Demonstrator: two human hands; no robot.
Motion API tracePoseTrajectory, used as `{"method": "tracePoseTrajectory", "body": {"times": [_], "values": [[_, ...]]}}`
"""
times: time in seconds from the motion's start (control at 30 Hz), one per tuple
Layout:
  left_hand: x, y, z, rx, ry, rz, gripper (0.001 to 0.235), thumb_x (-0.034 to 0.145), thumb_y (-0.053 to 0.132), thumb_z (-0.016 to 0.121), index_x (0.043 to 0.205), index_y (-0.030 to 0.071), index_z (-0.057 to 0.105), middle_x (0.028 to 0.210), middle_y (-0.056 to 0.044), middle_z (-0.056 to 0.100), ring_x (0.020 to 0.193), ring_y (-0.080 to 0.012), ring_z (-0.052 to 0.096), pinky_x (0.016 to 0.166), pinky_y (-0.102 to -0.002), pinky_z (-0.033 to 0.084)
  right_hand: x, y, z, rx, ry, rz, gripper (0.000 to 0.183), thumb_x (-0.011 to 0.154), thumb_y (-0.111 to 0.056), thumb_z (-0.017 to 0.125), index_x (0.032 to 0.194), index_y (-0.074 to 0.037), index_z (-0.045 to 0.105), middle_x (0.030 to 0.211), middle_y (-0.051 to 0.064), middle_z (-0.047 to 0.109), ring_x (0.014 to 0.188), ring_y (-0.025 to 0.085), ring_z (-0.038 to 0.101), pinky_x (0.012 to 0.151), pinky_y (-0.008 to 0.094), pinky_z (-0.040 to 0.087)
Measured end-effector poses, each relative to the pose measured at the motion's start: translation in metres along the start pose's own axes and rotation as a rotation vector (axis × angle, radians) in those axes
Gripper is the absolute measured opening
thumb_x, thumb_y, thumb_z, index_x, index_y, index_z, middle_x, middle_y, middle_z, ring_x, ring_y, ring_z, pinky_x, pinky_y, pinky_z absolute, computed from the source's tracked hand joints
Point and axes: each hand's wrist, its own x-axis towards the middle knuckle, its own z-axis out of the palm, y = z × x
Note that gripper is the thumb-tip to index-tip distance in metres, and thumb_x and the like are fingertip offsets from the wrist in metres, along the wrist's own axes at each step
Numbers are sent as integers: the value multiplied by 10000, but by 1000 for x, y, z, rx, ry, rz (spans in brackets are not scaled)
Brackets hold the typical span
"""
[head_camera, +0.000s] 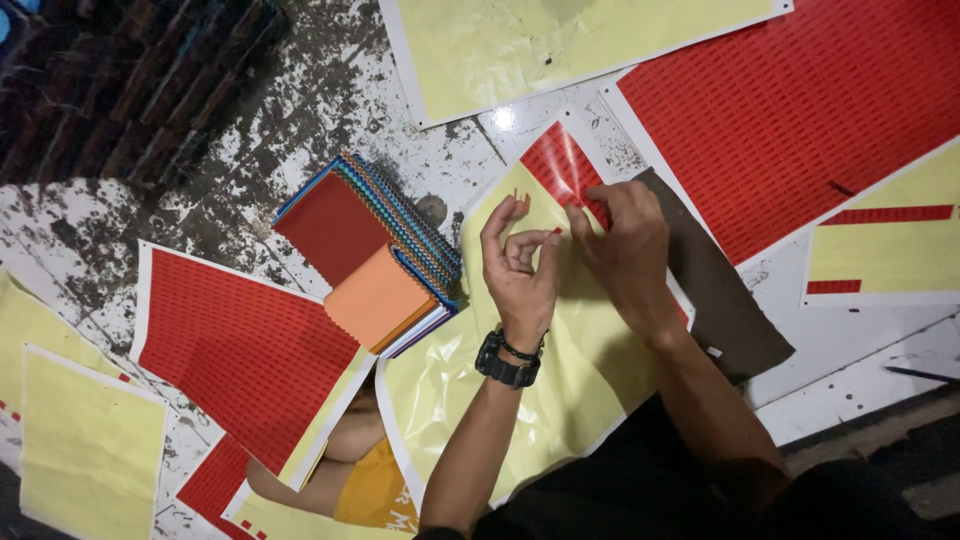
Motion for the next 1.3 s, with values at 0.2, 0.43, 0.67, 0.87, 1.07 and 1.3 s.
{"method": "tracePoseTrajectory", "body": {"times": [0.2, 0.43, 0.67, 0.87, 1.07, 1.3], "values": [[-1, 0, -2, 35, 9, -25, 608, 878, -53, 714, 1433, 47, 486, 1363, -116, 532, 940, -103, 659, 899, -249, 610, -13, 11, 14, -8, 48, -23, 109, 915, -163, 830, 947, -115, 739, 821, 56, 629, 749, 316, 672, 688, 402, 538], [8, 11, 0, -96, -37, 7, 738, 802, -89, 735, 1461, 45, 430, 1515, -148, 349, 1233, -238, 584, 1020, -317, 575, -1, -26, -27, 422, -44, 130, 158, 880, -126, 881, 976, -144, 758, 1055, 75, 648, 905, 287, 673, 752, 344, 521], [7, -5, 0, -152, -30, -14, 692, 819, -24, 796, 1421, 60, 463, 1510, -102, 361, 1080, -163, 629, 849, -229, 646, 4, -15, -15, 328, -53, 144, 168, 889, -108, 780, 1031, -33, 729, 968, 138, 619, 806, 299, 642, 727, 396, 512], [8, -9, -8, -57, 49, 43, 644, 808, -25, 806, 1370, 21, 494, 1475, -135, 371, 1066, -175, 621, 836, -249, 661, 5, 3, 15, -85, 74, -47, 256, 807, -163, 902, 980, -70, 738, 847, 72, 601, 723, 283, 634, 666, 390, 533], [11, -2, -9, -43, 65, 63, 638, 834, -5, 782, 1379, -6, 452, 1469, -185, 344, 1114, -217, 596, 872, -291, 663, 0, 4, 17, -52, 105, 0, 191, 794, -123, 916, 885, -124, 748, 774, 34, 598, 700, 278, 630, 652, 383, 524], [23, 11, -1, -278, 232, -100, 444, 1012, 138, 543, 1423, 61, 395, 1457, -169, 359, 1068, -202, 568, 814, -372, 658, -1, -49, -27, 783, -178, 226, 165, 879, -38, 850, 972, -50, 714, 1001, 80, 590, 863, 153, 604, 768, 288, 509]]}}
